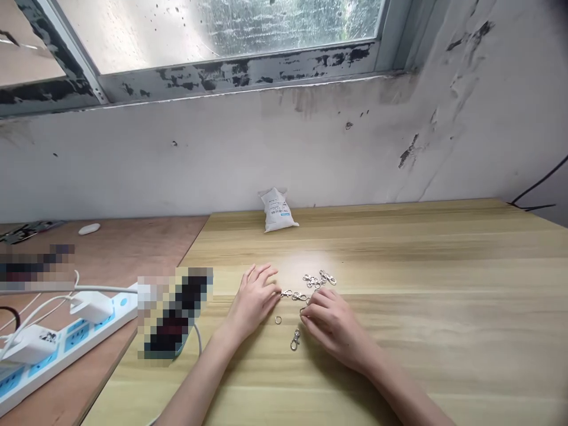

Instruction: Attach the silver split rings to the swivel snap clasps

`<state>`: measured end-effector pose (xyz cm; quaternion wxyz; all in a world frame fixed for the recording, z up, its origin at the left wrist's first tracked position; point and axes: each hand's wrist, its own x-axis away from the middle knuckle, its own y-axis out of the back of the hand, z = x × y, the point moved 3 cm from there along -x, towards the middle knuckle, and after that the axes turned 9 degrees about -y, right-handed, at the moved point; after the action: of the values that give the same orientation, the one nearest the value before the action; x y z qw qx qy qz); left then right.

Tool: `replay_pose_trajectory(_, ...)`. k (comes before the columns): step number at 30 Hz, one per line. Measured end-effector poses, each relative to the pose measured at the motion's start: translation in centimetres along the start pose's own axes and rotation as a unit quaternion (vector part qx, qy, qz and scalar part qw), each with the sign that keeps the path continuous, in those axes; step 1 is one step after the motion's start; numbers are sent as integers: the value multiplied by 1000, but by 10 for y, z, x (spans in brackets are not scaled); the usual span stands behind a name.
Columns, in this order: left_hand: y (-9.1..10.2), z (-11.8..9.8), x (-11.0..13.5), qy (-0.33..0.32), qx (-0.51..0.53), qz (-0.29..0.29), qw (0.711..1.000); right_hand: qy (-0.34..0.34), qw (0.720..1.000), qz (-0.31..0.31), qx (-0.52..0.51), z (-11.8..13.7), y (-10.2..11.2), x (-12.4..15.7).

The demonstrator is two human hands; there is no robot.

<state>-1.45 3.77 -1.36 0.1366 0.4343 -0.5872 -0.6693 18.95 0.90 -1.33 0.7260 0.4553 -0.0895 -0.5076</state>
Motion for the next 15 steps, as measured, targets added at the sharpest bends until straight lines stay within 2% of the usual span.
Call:
replay_pose_trajectory(7,7,1,-4,-24,-37,-4,999,0,1000,2,-5,0,-2,-1)
replay_pose_trajectory(15,10,-7,-8,-59,-60,-50,995,6,1000,-29,-1,-1,0,-2)
